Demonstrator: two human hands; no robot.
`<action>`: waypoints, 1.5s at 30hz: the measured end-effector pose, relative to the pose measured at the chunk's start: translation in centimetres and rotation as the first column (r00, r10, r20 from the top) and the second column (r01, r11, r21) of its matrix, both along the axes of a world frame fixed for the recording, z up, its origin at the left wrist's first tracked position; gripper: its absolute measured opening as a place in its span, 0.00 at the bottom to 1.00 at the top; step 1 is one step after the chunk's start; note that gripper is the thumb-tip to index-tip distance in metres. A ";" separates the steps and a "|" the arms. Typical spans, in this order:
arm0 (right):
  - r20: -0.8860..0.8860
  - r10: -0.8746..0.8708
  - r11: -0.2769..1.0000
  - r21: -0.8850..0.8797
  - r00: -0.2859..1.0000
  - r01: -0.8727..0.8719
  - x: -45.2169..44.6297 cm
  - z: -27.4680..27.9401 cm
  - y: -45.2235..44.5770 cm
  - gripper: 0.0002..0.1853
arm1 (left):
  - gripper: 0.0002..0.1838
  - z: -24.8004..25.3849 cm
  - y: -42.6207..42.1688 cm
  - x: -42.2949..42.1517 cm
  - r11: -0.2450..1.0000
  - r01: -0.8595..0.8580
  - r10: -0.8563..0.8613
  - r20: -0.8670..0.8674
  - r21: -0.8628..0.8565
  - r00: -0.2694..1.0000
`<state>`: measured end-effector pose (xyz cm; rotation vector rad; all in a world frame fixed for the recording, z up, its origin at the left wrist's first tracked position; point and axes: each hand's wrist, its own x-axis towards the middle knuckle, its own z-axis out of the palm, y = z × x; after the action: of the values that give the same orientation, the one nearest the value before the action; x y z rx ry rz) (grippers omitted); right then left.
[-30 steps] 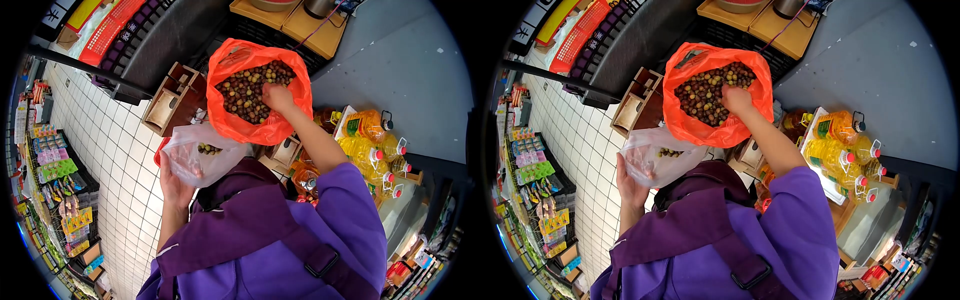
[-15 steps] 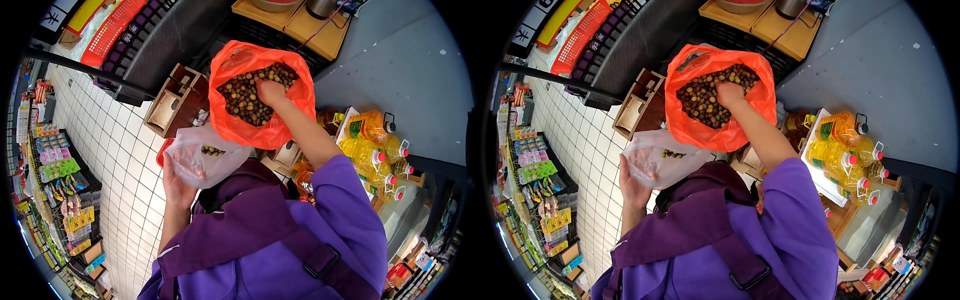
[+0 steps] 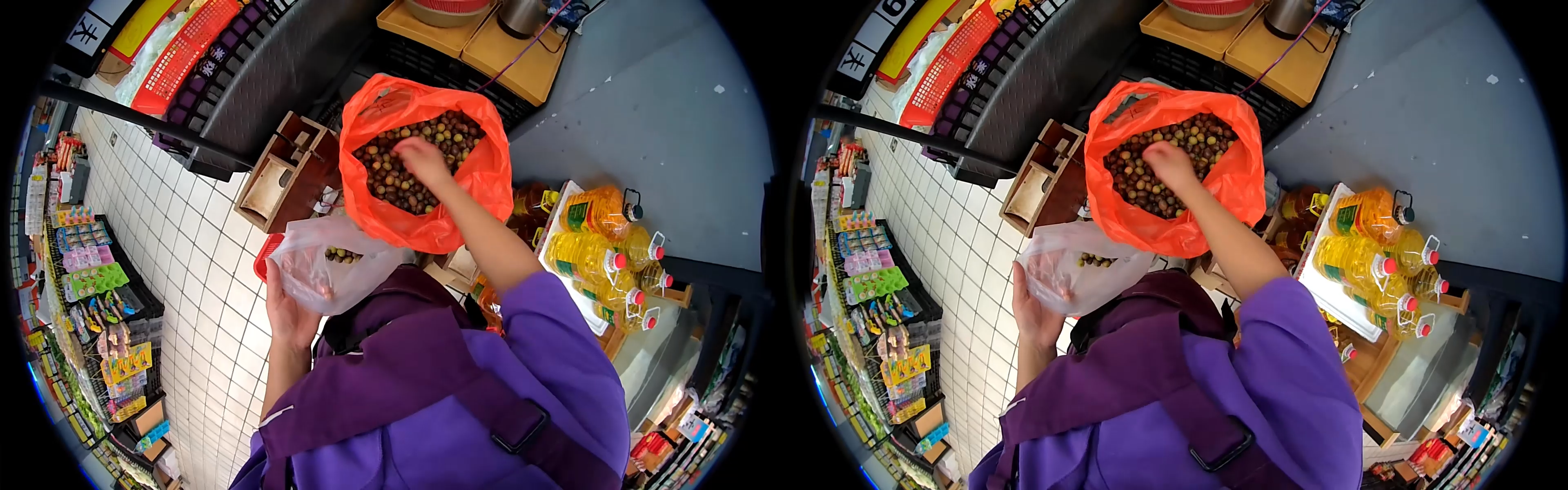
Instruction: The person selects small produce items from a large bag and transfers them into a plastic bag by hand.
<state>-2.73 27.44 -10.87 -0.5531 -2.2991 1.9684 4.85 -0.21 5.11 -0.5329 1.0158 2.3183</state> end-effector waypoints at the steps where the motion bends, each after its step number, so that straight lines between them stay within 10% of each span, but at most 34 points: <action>1: 0.094 -0.050 0.959 -0.274 0.994 0.074 0.9 1.6 1.7 0.08 | 0.31 -0.3 -0.2 0.0 1.000 0.019 -0.019 -0.022 0.015 1.000; 2: 0.202 -0.071 0.837 -0.520 0.977 0.168 1.9 3.4 3.4 0.08 | 0.31 -0.5 -0.5 0.0 0.999 0.039 -0.038 -0.042 0.025 0.998; 6: 0.158 -0.164 0.959 -0.205 0.974 0.194 1.5 2.1 6.2 0.10 | 0.31 -0.5 -0.2 -0.2 0.999 0.042 -0.041 -0.024 0.015 0.999; 7: 0.171 -0.020 0.960 0.278 0.985 -0.029 1.3 1.7 6.0 0.12 | 0.31 -0.4 -0.1 -0.2 0.999 0.044 -0.044 -0.018 0.013 0.999; 8: 0.249 0.099 0.691 0.680 0.963 -0.247 1.0 1.3 5.8 0.14 | 0.32 -0.4 -0.1 -0.3 0.999 0.047 -0.047 -0.013 0.011 0.999; 9: 0.401 0.083 0.625 0.692 0.912 -0.361 0.9 2.9 4.7 0.20 | 0.32 -0.4 0.0 -0.3 0.999 0.049 -0.048 -0.014 0.010 0.999; 14: 0.305 0.084 0.620 0.729 0.949 -0.290 0.6 1.0 5.3 0.21 | 0.33 -0.3 0.1 -0.4 0.999 0.038 -0.038 -0.027 -0.013 0.999; 15: 0.263 0.028 0.977 0.196 0.964 -0.082 0.8 1.9 5.9 0.16 | 0.33 -0.2 0.1 -0.4 0.999 0.037 -0.037 -0.029 -0.010 0.999; 16: 0.265 -0.042 0.890 -0.429 0.963 0.157 1.1 2.8 6.4 0.12 | 0.33 -0.2 0.0 -0.4 0.999 0.041 -0.041 -0.037 -0.005 0.998; 18: 0.168 -0.167 0.730 -0.641 0.972 0.236 1.4 3.1 7.6 0.10 | 0.33 -0.3 -0.1 -0.4 0.999 0.043 -0.043 -0.041 0.000 0.998; 21: 0.149 -0.140 0.867 -0.459 0.979 0.194 -0.2 0.5 8.7 0.09 | 0.33 -0.3 0.0 -0.6 0.998 0.058 -0.058 -0.045 0.005 0.997; 22: 0.092 -0.082 0.992 0.103 0.992 0.072 -1.1 -0.4 8.3 0.10 | 0.32 -0.2 0.2 -0.6 0.999 0.053 -0.053 -0.028 0.005 0.998; 23: 0.078 -0.001 0.772 0.634 0.997 -0.049 -1.6 -1.4 7.9 0.13 | 0.32 -0.1 0.3 -0.6 0.999 0.048 -0.048 -0.012 0.004 0.999; 26: 0.326 -0.028 0.622 0.746 0.945 -0.239 -2.1 1.7 5.7 0.16 | 0.32 -0.1 0.2 -0.7 0.997 0.074 -0.074 -0.027 -0.004 0.997; 28: 0.309 -0.033 0.646 0.732 0.950 -0.216 -1.9 1.5 6.0 0.14 | 0.32 0.1 0.2 -0.7 0.998 0.066 -0.066 -0.022 -0.008 0.998; 30: 0.094 0.004 0.974 0.224 0.996 -0.025 -0.9 2.3 5.7 0.12 | 0.31 0.2 0.4 -0.8 0.999 0.051 -0.051 -0.023 -0.007 0.998; 32: 0.003 0.256 0.955 -0.155 0.967 -0.253 1.9 7.0 1.9 0.07 | 0.32 0.3 0.4 -0.6 1.000 0.019 -0.019 -0.014 -0.010 1.000; 36: 0.128 0.782 0.579 0.214 0.610 -0.787 5.9 10.6 -8.7 0.09 | 0.32 0.3 0.0 -0.5 0.993 0.109 -0.106 -0.065 0.046 0.992; 40: -0.087 0.728 0.530 0.701 0.680 -0.477 6.9 7.4 -13.9 0.10 | 0.31 2.2 0.8 -0.3 0.997 0.071 -0.069 -0.066 0.027 0.995; 41: -0.087 0.728 0.529 0.702 0.680 -0.477 6.8 8.2 -13.2 0.10 | 0.29 2.4 0.8 -0.2 1.000 0.024 -0.024 -0.070 0.007 0.997; 43: -0.219 0.663 0.743 0.085 0.715 -0.663 6.7 10.4 -9.3 0.10 | 0.29 1.9 0.2 -0.2 0.998 0.033 -0.029 -0.076 0.047 0.997; 45: 0.051 0.434 0.864 0.259 0.899 -0.432 5.7 10.9 -4.2 0.10 | 0.29 1.2 -0.2 -0.2 0.998 0.034 -0.031 -0.075 0.045 0.997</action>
<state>2.97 23.22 0.06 0.0039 -2.8126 1.7478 4.69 -0.45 6.33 -0.4113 0.9955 2.3422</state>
